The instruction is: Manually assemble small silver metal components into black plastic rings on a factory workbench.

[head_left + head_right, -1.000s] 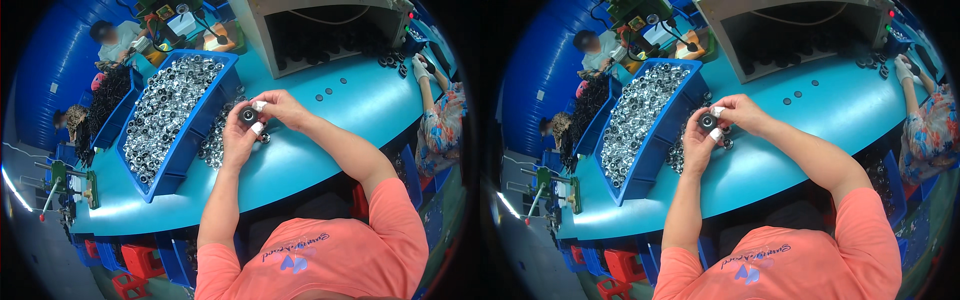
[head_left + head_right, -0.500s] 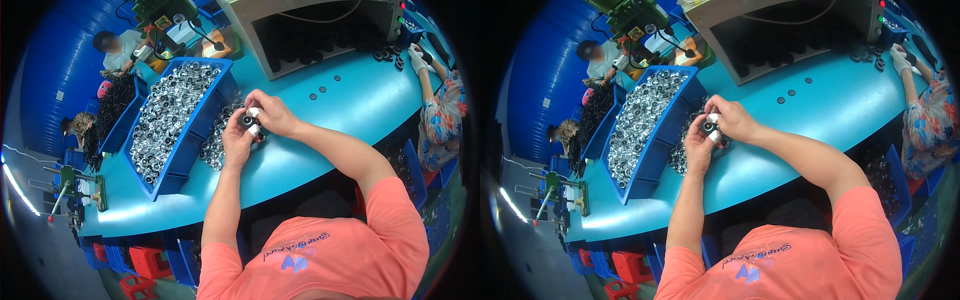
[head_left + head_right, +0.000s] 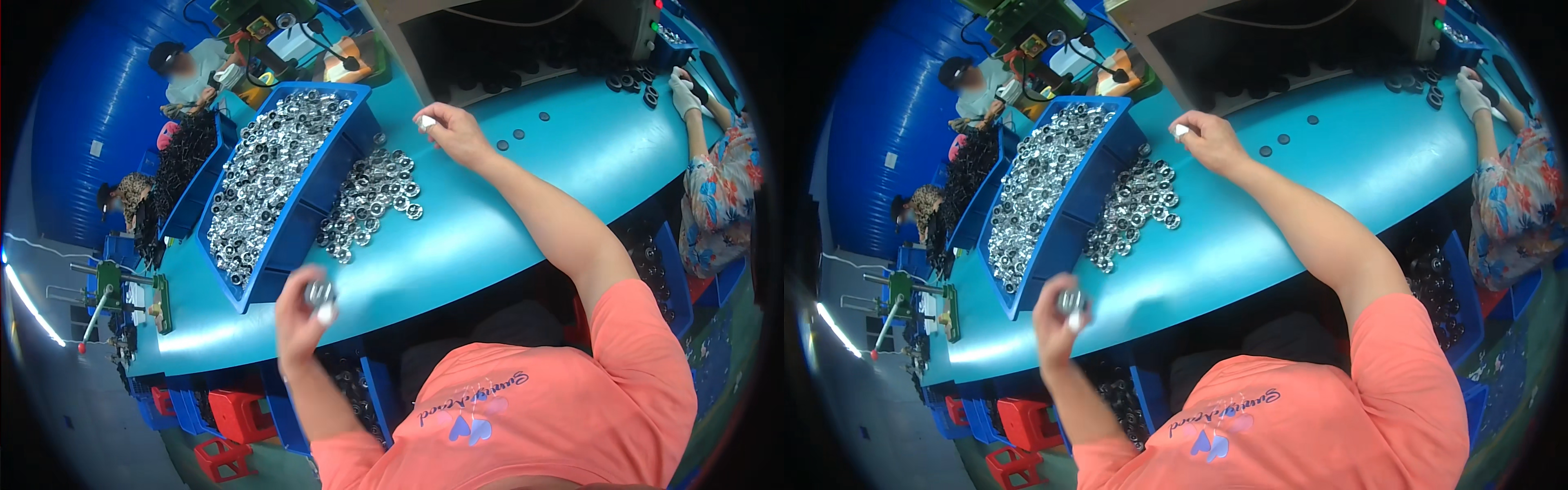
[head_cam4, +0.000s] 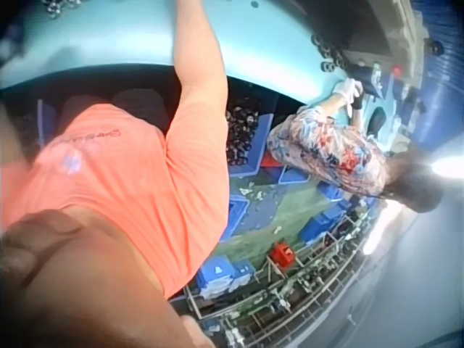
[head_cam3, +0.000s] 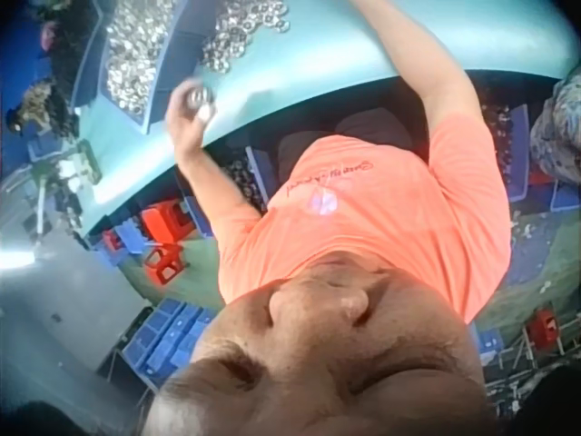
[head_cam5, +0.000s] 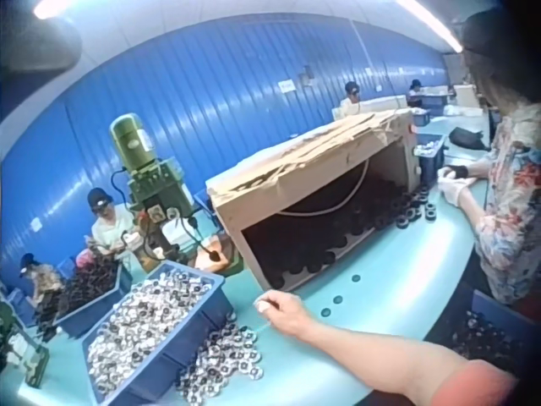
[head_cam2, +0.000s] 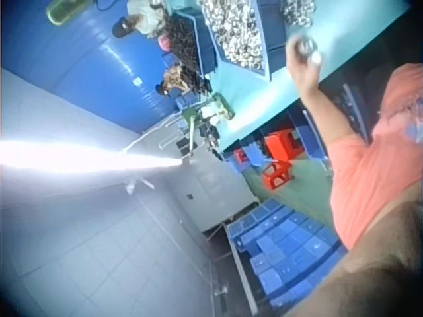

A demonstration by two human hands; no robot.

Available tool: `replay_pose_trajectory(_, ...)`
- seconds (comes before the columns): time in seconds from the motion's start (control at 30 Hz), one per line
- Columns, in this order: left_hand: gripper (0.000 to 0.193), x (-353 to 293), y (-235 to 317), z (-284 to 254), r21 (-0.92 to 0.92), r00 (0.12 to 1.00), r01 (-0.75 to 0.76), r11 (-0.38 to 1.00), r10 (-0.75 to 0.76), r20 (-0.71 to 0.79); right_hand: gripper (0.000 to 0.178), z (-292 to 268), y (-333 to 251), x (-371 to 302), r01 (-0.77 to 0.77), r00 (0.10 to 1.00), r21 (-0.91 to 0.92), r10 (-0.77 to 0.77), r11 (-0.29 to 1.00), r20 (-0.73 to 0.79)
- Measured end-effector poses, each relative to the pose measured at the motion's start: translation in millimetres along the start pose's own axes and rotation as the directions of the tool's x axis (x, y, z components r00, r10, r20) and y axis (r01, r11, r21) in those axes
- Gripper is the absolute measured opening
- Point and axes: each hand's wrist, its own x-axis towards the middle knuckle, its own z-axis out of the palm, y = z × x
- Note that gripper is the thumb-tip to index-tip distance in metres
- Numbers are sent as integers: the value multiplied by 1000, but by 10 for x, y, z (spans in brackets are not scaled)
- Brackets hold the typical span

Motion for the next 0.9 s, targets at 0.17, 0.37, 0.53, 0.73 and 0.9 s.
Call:
replay_pose_trajectory(0.17, 55, -1899, -417, -838, 621, 848, 511, 594, -468, -250, 24, -15, 0, 65, -1, 999, -56, -2, 998, -52)
replay_pose_trajectory(0.37, 39, -1522, -158, -511, 644, 925, 380, 664, -287, -250, 22, 60, 98, 131, 34, 996, -85, -41, 996, -80)
replay_pose_trajectory(0.53, 31, 66, 66, 431, 436, 983, -137, 889, 68, 170, 25, -192, -2, 485, -52, 952, 82, 74, 995, -298)
replay_pose_trajectory(0.73, 25, 1143, -276, 1322, 94, 886, -223, 970, 161, 435, 31, -397, -71, 1348, 86, 996, -601, -90, 795, 23)
replay_pose_trajectory(0.9, 19, 1252, -420, 1453, 101, 811, -445, 890, 353, 467, 31, -273, 96, 1865, 267, 963, -850, -157, 455, 218)
